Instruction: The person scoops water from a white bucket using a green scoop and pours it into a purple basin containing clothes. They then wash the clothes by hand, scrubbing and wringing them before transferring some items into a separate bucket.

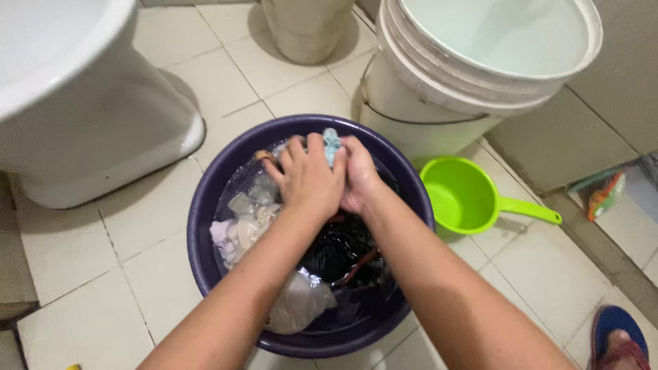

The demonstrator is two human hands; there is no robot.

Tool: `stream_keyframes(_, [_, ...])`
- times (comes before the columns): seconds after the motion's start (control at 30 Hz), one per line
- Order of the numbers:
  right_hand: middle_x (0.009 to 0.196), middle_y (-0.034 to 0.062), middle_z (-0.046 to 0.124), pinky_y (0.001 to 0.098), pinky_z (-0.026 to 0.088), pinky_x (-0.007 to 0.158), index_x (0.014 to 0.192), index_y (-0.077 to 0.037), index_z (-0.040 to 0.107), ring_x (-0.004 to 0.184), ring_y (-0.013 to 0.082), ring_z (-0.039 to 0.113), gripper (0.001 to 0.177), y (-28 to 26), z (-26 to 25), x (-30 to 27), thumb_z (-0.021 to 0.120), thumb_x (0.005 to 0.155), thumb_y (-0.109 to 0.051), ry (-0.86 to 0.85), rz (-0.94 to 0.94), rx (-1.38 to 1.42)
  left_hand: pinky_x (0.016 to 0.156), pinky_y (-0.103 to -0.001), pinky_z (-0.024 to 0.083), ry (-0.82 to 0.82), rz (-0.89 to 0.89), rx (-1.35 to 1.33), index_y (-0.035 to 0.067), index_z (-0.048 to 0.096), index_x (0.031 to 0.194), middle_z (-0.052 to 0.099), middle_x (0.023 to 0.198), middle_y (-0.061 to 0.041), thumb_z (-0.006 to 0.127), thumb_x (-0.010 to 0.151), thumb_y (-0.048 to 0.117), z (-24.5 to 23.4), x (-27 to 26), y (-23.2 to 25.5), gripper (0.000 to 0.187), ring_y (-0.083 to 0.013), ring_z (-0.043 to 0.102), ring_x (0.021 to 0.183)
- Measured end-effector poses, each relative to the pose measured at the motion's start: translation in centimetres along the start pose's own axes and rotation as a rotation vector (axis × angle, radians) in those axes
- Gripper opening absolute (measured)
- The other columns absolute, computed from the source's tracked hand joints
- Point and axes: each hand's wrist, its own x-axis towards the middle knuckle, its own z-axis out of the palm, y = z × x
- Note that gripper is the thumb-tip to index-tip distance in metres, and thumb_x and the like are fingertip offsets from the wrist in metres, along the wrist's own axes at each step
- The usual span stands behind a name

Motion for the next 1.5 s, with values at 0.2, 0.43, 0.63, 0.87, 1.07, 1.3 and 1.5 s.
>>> stream_keyframes(0.2, [0.129, 0.0185, 0.067, 0.05, 0.047, 0.104, 0.137, -0.008, 0.058, 0.116, 0.0325, 0.065, 0.086, -0.3, 3.3, -1.3, 0.035, 0.089, -0.075, 0.062, 0.077, -0.088, 0.108, -0.072, 0.016, -0.044, 0.005, 0.019, 0.021, 0.06, 0.129, 0.044, 0.144, -0.023, 0.048, 0.101, 0.052, -1.8, 0.1, 0.3, 0.043, -0.0451, 0.038, 0.133])
stream_keyframes(0.43, [0.134, 0.0268, 0.065, 0.0436, 0.051, 0.102, 0.137, -0.001, 0.057, 0.12, 0.0303, 0.066, 0.078, -1.7, 3.9, 0.3, 0.03, 0.1, -0.064, 0.014, -0.235, -0.491, 0.101, -0.057, 0.041, 0.086, 0.09, -0.419, 0.012, 0.05, 0.137, 0.049, 0.139, -0.021, 0.046, 0.105, 0.048, -3.5, 1.3, -0.2, 0.048, -0.0419, 0.049, 0.125])
stream_keyframes(0.63, [0.143, 0.0366, 0.055, 0.0528, 0.051, 0.095, 0.151, 0.0, 0.037, 0.113, 0.0504, 0.061, 0.06, -4.5, 8.5, 0.4, 0.022, 0.114, -0.045, 0.19, -1.067, -1.928, 0.097, -0.039, 0.048, 0.275, -0.023, -1.006, 0.007, 0.054, 0.127, 0.065, 0.117, -0.015, 0.045, 0.111, 0.05, -4.1, 6.1, -0.5, 0.046, -0.028, 0.061, 0.109])
stream_keyframes(0.87, [0.095, 0.0243, 0.075, 0.0512, 0.053, 0.084, 0.101, -0.007, 0.075, 0.093, 0.0446, 0.069, 0.053, -7.0, 15.6, -1.7, 0.039, 0.103, -0.046, 0.445, -0.995, -1.386, 0.071, -0.03, 0.052, 0.283, -0.154, -1.437, 0.001, 0.07, 0.089, 0.07, 0.081, -0.003, 0.061, 0.099, 0.033, -8.6, 8.8, 2.0, 0.035, -0.0104, 0.06, 0.077])
stream_keyframes(1.07, [0.083, 0.0276, 0.07, 0.0556, 0.051, 0.077, 0.084, -0.002, 0.075, 0.081, 0.0485, 0.067, 0.054, -5.3, 13.9, -0.8, 0.042, 0.103, -0.04, 0.503, -1.051, -1.445, 0.058, -0.034, 0.044, 0.285, -0.202, -1.31, 0.0, 0.061, 0.07, 0.06, 0.066, -0.002, 0.059, 0.096, 0.021, -7.1, 7.4, 0.7, 0.033, -0.0105, 0.05, 0.063])
stream_keyframes(1.3, [0.081, 0.0294, 0.067, 0.0559, 0.05, 0.077, 0.085, 0.001, 0.072, 0.081, 0.0495, 0.065, 0.052, -4.5, 11.8, -0.1, 0.04, 0.107, -0.034, 0.467, -1.071, -1.407, 0.056, -0.04, 0.042, 0.239, -0.178, -1.174, -0.002, 0.058, 0.068, 0.056, 0.059, -0.003, 0.058, 0.096, 0.022, -6.3, 7.3, -0.2, 0.037, -0.0127, 0.047, 0.058])
stream_keyframes(1.5, [0.117, 0.0285, 0.054, 0.046, 0.045, 0.097, 0.126, -0.001, 0.048, 0.111, 0.0438, 0.055, 0.033, -3.6, 10.6, -1.1, 0.055, 0.102, -0.022, 0.12, -0.997, -1.153, 0.07, -0.032, 0.05, 0.286, -0.131, -0.929, 0.002, 0.06, 0.088, 0.066, 0.077, -0.007, 0.057, 0.099, 0.032, -5.8, 8.5, -2.0, 0.032, -0.0167, 0.061, 0.073])
